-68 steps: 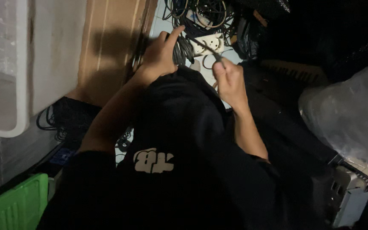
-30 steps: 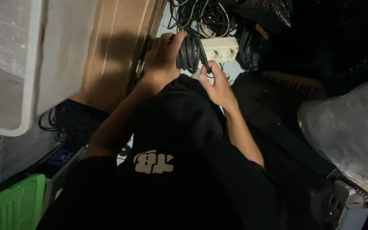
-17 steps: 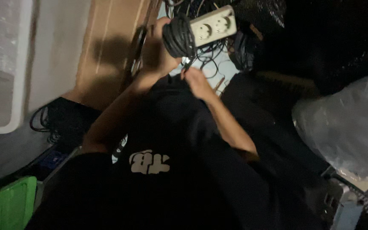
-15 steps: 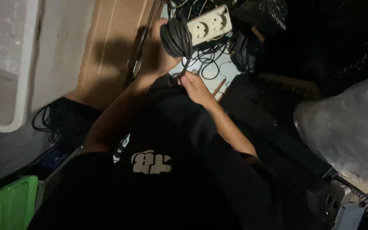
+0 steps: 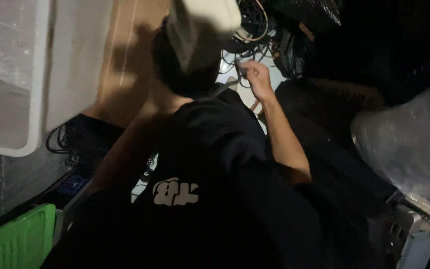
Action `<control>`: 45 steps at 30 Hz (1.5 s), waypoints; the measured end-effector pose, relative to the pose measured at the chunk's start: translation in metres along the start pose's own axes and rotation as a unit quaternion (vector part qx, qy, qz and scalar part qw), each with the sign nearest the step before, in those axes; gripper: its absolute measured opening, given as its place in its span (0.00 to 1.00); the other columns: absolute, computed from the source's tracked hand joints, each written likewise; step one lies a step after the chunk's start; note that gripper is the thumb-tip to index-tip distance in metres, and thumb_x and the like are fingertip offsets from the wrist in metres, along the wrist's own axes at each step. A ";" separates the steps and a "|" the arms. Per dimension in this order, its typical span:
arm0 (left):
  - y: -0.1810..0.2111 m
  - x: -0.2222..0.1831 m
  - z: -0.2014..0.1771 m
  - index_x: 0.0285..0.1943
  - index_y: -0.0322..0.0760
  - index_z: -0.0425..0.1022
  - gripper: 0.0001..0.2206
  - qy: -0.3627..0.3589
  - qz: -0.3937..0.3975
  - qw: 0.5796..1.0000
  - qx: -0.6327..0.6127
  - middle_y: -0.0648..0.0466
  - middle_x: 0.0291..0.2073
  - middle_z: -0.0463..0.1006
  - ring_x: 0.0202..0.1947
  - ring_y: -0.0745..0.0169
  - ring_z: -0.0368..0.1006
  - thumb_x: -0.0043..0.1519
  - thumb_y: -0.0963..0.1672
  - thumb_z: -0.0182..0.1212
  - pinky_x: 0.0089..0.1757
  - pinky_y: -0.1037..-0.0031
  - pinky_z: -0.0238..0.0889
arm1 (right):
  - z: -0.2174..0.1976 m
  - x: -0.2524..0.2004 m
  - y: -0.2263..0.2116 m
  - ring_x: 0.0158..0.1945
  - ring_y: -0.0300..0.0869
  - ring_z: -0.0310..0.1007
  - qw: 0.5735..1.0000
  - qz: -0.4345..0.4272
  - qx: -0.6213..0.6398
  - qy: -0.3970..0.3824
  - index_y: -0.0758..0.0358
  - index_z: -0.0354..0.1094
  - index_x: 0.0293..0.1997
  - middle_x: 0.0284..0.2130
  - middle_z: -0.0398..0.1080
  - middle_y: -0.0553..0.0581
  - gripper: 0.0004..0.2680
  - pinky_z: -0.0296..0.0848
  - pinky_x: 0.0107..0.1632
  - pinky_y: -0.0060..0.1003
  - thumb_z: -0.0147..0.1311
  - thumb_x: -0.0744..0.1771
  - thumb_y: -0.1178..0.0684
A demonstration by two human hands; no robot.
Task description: The person coils a power strip cable by hand, wrapping the black cord repeatedly around the white plastic power strip housing.
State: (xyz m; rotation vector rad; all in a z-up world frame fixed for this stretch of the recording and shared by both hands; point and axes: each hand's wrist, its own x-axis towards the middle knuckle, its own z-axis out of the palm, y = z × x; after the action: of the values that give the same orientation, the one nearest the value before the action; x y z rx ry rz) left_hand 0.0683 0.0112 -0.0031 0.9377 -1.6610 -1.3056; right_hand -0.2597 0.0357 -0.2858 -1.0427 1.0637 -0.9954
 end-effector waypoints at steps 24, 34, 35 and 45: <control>-0.094 0.013 -0.009 0.56 0.38 0.71 0.27 -0.109 -0.148 0.883 0.432 0.35 0.41 0.79 0.42 0.31 0.75 0.44 0.43 0.71 0.44 0.51 0.68 | 0.096 -0.037 -0.253 0.25 0.34 0.61 0.923 -0.075 -0.338 0.168 0.71 0.69 0.32 0.20 0.65 0.56 0.10 0.62 0.29 0.36 0.58 0.70 0.54; -0.008 0.020 -0.053 0.61 0.24 0.61 0.34 0.108 0.102 0.978 0.146 0.38 0.52 0.69 0.52 0.37 0.69 0.49 0.43 0.74 0.53 0.58 0.65 | 0.220 -0.069 -0.380 0.19 0.42 0.71 0.938 -0.066 -0.303 -0.157 0.67 0.66 0.42 0.19 0.69 0.55 0.09 0.66 0.23 0.39 0.57 0.69 0.50; 0.004 0.025 -0.062 0.63 0.26 0.61 0.35 0.121 0.094 0.968 0.201 0.39 0.53 0.69 0.52 0.39 0.70 0.50 0.45 0.76 0.53 0.59 0.67 | 0.229 -0.066 -0.366 0.17 0.42 0.70 0.942 0.041 -0.262 -0.207 0.69 0.64 0.45 0.17 0.69 0.55 0.10 0.64 0.19 0.39 0.56 0.69 0.50; 0.066 0.029 -0.054 0.65 0.34 0.62 0.38 0.098 0.049 0.979 0.174 0.44 0.52 0.74 0.50 0.44 0.77 0.51 0.49 0.82 0.51 0.61 0.71 | 0.068 -0.017 -0.072 0.41 0.38 0.70 0.992 0.011 -0.057 -0.111 0.61 0.68 0.48 0.37 0.71 0.51 0.10 0.70 0.45 0.35 0.53 0.69 0.46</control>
State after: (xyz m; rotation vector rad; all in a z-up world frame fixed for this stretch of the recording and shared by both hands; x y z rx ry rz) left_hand 0.1008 -0.0231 0.0735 1.1318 -1.7859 -0.8399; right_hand -0.2055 0.0477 -0.2022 -1.2027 0.9531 -0.7878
